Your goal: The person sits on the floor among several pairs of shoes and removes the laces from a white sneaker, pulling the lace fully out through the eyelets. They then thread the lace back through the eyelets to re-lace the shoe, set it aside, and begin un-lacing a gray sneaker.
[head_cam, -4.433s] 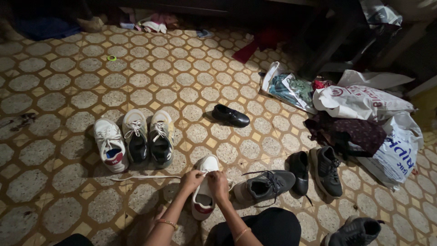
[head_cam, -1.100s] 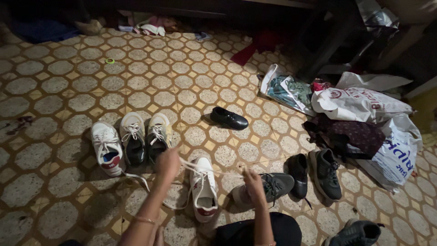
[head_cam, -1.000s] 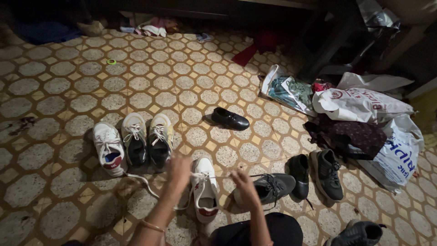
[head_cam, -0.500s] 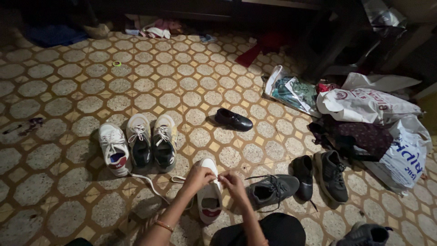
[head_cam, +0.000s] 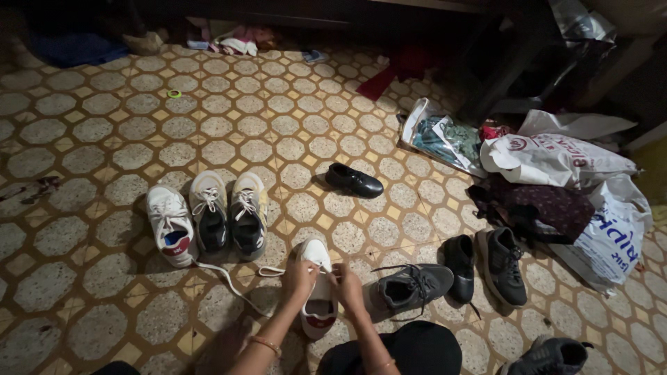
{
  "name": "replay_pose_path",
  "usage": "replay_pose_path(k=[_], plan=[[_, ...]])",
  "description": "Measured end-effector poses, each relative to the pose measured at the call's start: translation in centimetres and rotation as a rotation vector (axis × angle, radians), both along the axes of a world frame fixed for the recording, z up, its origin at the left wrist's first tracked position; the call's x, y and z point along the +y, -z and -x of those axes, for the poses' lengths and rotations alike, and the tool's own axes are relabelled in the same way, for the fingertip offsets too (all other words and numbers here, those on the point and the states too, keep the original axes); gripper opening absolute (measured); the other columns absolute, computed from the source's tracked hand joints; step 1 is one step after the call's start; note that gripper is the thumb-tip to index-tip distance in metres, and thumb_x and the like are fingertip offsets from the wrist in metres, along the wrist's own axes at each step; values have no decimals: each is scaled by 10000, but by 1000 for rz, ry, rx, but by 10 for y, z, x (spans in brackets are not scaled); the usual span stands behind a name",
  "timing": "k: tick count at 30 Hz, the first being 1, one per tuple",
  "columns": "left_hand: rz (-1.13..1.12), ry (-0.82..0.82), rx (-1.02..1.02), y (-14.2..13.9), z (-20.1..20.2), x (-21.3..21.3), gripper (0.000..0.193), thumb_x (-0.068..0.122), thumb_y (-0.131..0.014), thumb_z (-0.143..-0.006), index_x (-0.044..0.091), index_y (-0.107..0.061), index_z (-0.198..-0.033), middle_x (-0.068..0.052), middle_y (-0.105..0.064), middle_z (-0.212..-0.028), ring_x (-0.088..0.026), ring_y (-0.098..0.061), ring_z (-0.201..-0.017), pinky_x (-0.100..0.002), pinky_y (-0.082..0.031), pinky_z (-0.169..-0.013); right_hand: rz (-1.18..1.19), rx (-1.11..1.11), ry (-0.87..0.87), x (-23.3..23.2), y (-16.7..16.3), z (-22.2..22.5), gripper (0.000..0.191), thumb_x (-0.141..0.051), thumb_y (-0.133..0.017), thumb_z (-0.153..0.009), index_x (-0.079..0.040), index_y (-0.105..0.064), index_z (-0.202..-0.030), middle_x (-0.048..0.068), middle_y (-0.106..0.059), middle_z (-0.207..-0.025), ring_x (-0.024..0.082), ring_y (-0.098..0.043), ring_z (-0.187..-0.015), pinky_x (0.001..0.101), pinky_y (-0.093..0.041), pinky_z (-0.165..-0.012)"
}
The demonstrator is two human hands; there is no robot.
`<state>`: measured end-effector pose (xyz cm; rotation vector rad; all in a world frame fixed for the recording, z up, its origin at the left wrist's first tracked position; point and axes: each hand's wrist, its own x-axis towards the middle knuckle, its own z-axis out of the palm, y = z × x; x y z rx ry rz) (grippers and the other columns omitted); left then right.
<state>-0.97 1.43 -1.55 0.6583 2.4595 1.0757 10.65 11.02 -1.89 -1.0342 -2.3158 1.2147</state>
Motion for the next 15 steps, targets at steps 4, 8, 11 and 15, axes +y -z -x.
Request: replay_pose_path(k=[4,8,11,15], plan=[[54,-70,191,2,-2,10,129,303,-802,-801,176,-808,-818,-170,-735,-768,-371,-715,-710,-458,-576,-624,89,38,59,4,4,-4,326,-130,-676,-902,-42,-671,-1216,152,-788,-982,228,-773,-850,352,-591,-747],[-167,-123,180,9,-4,18,139,282,-803,-764,147,-793,-794,-162,-740,-749,-334,-735,-681,-431,-580,-628,122,47,52,7,10,-4,285,-112,-651,-931,-38,-673,-1206,145,-787,-966,201,-750,-841,333,-578,-746],[-93,-164,50,13,-7,17,147,297,-805,-782,155,-802,-821,-170,-742,-737,-342,-737,-673,-440,-570,-615,135,77,35,9,10,-3,277,-102,-639,-931,-36,-680,-1197,139,-784,-970,184,-738,-844,323,-576,-750],[-101,-195,43,14,-12,18,155,302,-800,-787,156,-804,-840,-174,-740,-765,-350,-736,-701,-441,-567,-635,169,98,29,7,9,-4,276,-92,-624,-931,-35,-689,-1193,134,-787,-966,177,-725,-836,329,-573,-740]])
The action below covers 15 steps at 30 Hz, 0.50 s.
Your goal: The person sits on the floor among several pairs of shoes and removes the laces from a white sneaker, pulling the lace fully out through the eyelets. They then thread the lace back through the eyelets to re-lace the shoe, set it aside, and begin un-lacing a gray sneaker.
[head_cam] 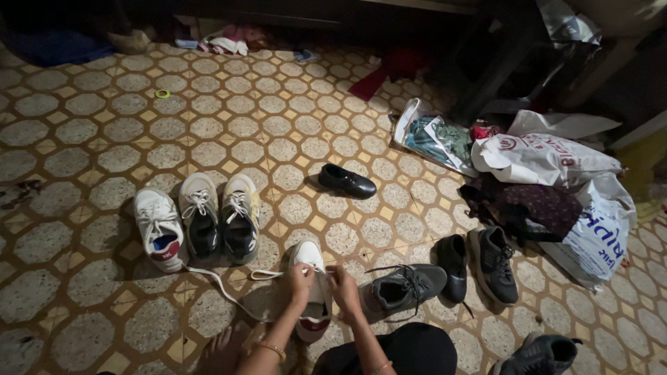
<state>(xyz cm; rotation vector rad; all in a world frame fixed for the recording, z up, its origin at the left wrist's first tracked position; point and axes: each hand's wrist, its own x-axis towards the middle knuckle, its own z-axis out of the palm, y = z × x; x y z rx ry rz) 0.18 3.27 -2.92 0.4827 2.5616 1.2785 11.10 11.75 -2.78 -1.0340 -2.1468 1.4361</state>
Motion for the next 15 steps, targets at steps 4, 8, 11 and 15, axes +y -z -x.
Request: replay_pose_path(k=[4,8,11,15], plan=[[18,-31,82,0,-2,1,164,306,-795,-791,157,-807,-858,-178,-738,-793,-357,-734,-729,-442,-565,-654,-61,-36,11,-3,-3,0,282,-98,-659,-919,-38,-709,-1190,126,-787,-962,172,-726,-830,317,-565,-754],[-4,37,84,0,2,-4,171,309,-782,-805,151,-808,-864,-174,-743,-822,-356,-736,-759,-439,-568,-679,-43,-31,-5,-1,-3,0,304,-104,-664,-922,-19,-696,-1212,135,-793,-990,160,-739,-853,309,-573,-766],[-18,116,57,-2,5,-8,176,310,-775,-801,147,-807,-859,-157,-752,-837,-348,-741,-776,-436,-574,-682,68,-6,-7,0,0,1,343,-111,-662,-929,-12,-668,-1257,142,-801,-1010,162,-739,-890,315,-578,-784],[20,137,130,-6,4,-6,180,306,-777,-794,139,-804,-856,-154,-752,-840,-352,-737,-778,-439,-575,-697,91,59,-36,0,1,3,379,-127,-676,-928,-15,-655,-1289,120,-788,-1064,152,-750,-948,311,-590,-827]])
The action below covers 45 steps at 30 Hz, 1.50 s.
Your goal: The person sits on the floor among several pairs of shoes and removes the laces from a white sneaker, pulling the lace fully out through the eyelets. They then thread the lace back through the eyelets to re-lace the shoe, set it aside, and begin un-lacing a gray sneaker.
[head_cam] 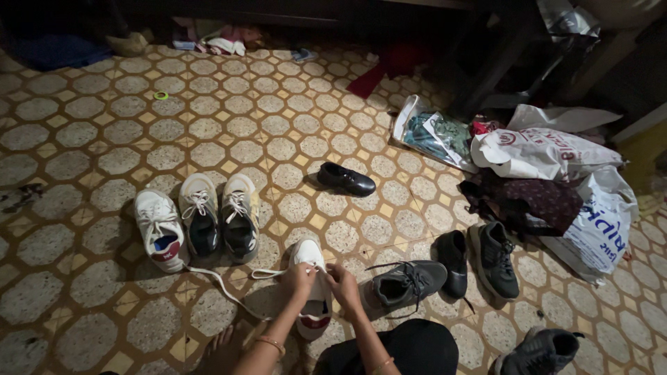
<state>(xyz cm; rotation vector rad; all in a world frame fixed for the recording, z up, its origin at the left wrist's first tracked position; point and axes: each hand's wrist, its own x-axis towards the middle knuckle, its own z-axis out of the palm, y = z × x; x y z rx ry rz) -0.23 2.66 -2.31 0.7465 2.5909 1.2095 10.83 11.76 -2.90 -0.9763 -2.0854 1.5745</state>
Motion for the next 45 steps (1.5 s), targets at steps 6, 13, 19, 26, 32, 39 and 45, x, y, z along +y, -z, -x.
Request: replay_pose_path(k=[6,13,19,26,32,39,45], plan=[[-30,-10,47,-4,-3,13,214,301,-777,-808,91,-788,-849,-161,-758,-869,-355,-734,-808,-447,-572,-726,68,-52,49,-7,-5,7,367,-260,-672,-967,-30,-714,-1249,101,-784,-992,144,-706,-830,292,-567,-745],[-116,123,163,5,-1,4,116,125,-794,-743,100,-757,-850,-138,-729,-886,-349,-703,-899,-433,-549,-802,271,142,57,-14,-12,20,316,-258,-708,-985,31,-761,-1100,34,-717,-872,121,-593,-721,285,-474,-633],[-74,51,330,3,-2,-11,282,109,-807,-686,158,-719,-949,-89,-665,-1040,-332,-617,-1070,-466,-503,-893,494,325,475,46,-18,-1,183,-221,-612,-994,-45,-659,-1011,71,-668,-901,165,-609,-764,337,-518,-703],[26,-2,151,0,8,-24,455,179,-835,-711,149,-644,-1122,-118,-611,-1152,-353,-583,-1105,-470,-483,-949,386,1053,1154,156,-40,-162,228,-131,-501,-1051,-131,-461,-827,11,-525,-779,104,-409,-587,260,-347,-484],[-68,-173,-208,21,-4,-27,488,330,-738,-888,82,-551,-1264,-142,-616,-1171,-344,-683,-969,-442,-569,-815,96,371,802,122,-17,-93,190,-101,-583,-936,-223,-533,-1072,66,-627,-898,168,-559,-669,292,-445,-547],[-113,-185,-24,26,2,-51,481,453,-771,-802,77,-615,-1059,-145,-695,-1014,-354,-691,-930,-474,-548,-776,-271,-255,33,6,0,3,238,-270,-688,-954,-80,-668,-1095,164,-694,-1057,286,-678,-907,387,-564,-772],[-87,-1,-149,15,10,-46,363,426,-653,-912,71,-724,-880,-186,-727,-864,-416,-694,-858,-517,-541,-736,-292,-226,32,12,0,3,300,-301,-726,-924,-4,-716,-966,188,-736,-905,282,-696,-782,407,-549,-711]])
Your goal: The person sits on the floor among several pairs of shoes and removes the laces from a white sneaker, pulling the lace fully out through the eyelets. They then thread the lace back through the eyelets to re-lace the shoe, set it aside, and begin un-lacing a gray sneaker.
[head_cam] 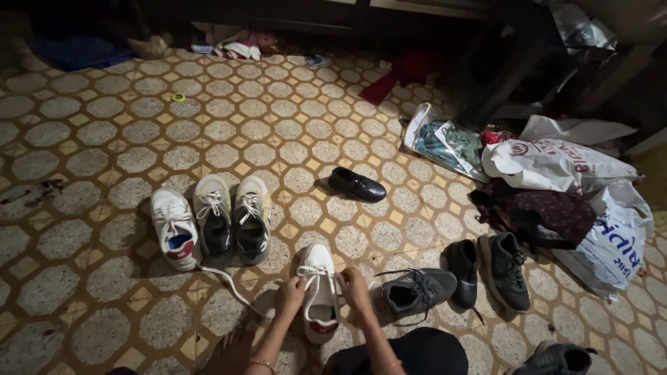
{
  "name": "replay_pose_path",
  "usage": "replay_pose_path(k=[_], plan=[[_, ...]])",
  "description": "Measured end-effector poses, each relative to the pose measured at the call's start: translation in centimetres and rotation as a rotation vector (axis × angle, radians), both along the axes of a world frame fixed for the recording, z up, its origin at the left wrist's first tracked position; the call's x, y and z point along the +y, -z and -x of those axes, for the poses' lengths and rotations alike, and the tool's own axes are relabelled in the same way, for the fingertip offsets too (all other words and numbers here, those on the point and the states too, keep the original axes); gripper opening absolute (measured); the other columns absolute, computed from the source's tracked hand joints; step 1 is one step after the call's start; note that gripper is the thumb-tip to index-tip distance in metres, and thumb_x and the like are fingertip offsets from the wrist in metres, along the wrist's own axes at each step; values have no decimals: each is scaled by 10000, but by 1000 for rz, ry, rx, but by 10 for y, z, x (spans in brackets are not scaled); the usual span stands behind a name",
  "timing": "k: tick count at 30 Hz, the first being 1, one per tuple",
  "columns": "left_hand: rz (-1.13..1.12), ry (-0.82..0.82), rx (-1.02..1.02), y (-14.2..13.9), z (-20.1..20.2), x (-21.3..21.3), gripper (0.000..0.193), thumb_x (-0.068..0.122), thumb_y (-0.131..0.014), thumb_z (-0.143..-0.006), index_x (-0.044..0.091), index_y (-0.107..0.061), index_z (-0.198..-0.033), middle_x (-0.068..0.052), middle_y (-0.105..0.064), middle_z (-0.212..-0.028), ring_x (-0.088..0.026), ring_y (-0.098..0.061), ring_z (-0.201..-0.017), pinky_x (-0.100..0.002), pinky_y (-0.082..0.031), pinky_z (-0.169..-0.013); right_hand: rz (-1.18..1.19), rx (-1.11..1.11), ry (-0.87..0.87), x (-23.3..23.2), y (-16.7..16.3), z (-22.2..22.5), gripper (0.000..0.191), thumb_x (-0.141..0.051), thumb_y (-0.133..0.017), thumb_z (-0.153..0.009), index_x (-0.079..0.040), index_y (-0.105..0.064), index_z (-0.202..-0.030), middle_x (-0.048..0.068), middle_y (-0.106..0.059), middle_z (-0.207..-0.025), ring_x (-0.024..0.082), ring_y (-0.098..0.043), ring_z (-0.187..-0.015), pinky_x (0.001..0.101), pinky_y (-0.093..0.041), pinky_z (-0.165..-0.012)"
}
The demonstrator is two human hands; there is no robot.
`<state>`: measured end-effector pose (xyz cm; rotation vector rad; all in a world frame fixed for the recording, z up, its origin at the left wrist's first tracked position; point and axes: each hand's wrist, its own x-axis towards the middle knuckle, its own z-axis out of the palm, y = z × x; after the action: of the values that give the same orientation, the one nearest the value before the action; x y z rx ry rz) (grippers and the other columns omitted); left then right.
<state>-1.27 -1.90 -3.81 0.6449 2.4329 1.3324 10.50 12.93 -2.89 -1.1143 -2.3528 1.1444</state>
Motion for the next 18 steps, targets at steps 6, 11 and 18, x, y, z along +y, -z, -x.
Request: replay_pose_path(k=[6,11,18], plan=[[59,-9,181,-10,26,-1,447,438,-590,-925,29,-736,-822,-227,-722,-915,-447,-683,-901,-541,-534,-791,-22,87,268,58,-16,-50,293,-287,-680,-931,3,-708,-964,212,-734,-847,331,-688,-756,436,-527,-707],[188,-32,41,-10,25,3,458,465,-562,-929,51,-757,-934,-231,-726,-995,-454,-684,-954,-548,-534,-841,-287,-11,426,81,-15,-71,362,-350,-727,-825,3,-718,-901,215,-714,-869,409,-694,-834,476,-539,-758],[144,-87,159,-11,34,20,452,439,-564,-950,31,-751,-901,-242,-715,-992,-456,-683,-939,-544,-546,-841,-201,-168,463,88,-5,-78,367,-379,-707,-840,-24,-745,-927,204,-744,-920,401,-724,-886,473,-559,-806]])
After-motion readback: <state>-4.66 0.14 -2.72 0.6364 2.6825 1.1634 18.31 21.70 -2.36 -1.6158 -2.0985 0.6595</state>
